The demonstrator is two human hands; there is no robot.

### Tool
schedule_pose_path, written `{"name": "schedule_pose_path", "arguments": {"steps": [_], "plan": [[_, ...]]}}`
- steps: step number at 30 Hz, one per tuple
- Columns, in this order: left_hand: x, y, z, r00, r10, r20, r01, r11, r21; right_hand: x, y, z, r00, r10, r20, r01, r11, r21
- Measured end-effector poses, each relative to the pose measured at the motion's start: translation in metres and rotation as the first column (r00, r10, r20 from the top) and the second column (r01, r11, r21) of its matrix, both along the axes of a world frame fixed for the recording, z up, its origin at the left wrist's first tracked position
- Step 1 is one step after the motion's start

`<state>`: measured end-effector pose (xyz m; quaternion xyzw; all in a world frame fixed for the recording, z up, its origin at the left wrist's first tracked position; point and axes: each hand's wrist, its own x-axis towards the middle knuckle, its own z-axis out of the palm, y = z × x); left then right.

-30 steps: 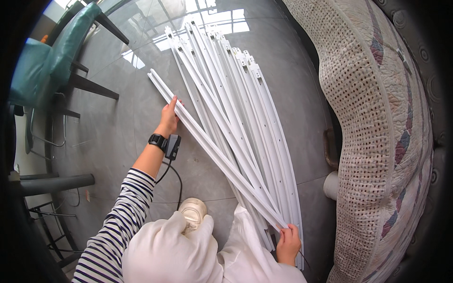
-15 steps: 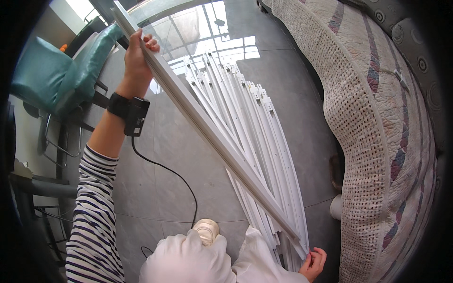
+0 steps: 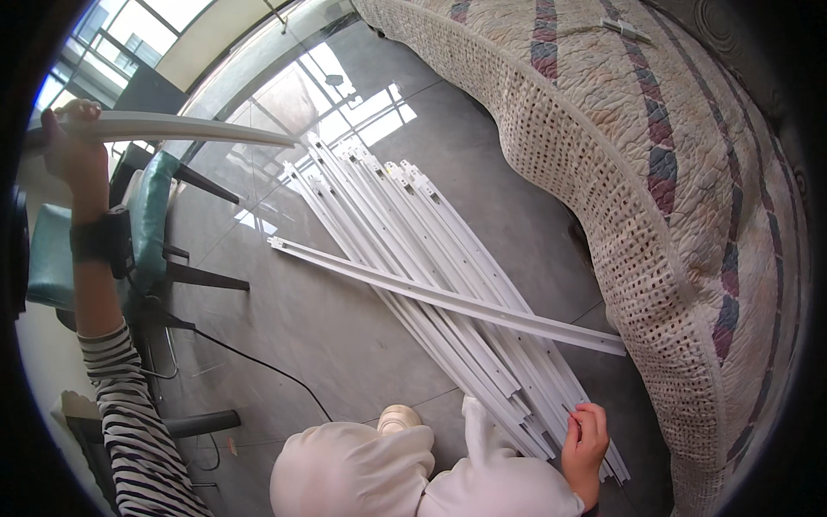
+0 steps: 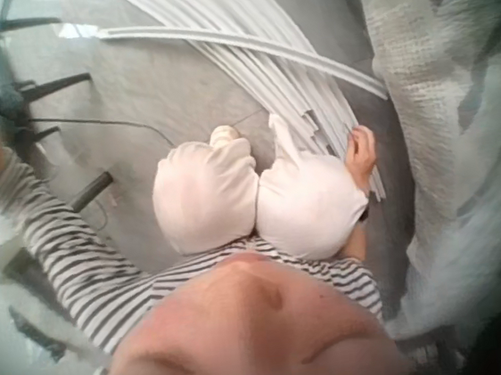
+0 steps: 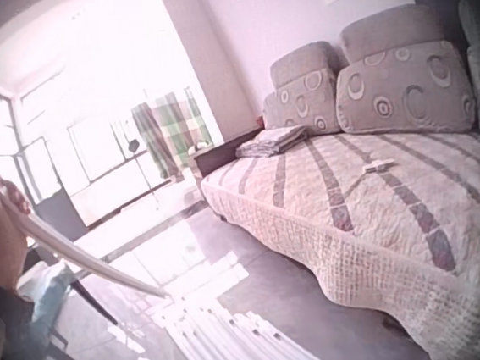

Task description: The person assembles white window blinds by inserting small white plastic clips into the ends of long white slats. They handle the slats one at a time, aligning and pressing the clips into place, then stacking the completed slats on the floor.

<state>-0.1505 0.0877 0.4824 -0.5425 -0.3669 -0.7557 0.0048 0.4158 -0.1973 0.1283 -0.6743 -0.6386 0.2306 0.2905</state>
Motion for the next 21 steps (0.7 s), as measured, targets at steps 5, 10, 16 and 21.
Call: {"name": "schedule_pose_path", "arguments": {"steps": [5, 10, 16, 21], "plan": [[0.058, 0.011, -0.098, 0.846, -0.235, -0.479, 0.181, 0.971, -0.156, 0.001, -0.005, -0.004, 0.998, -0.042, -0.036, 0.042, 0.999, 0.01], [0.06, -0.004, -0.199, 0.671, -0.144, -0.728, -0.01, 0.979, -0.203, -0.003, -0.003, -0.016, 0.994, -0.01, -0.105, 0.018, 0.997, 0.074], [0.164, -0.016, -0.284, 0.41, -0.427, -0.806, 0.204, 0.904, -0.375, -0.007, 0.022, -0.001, 0.999, -0.003, -0.034, 0.007, 0.995, 0.095], [0.16, -0.036, -0.33, 0.384, -0.472, -0.794, 0.16, 0.881, -0.446, -0.038, 0.059, -0.014, 0.992, 0.11, -0.066, -0.105, 0.992, 0.076]]}}
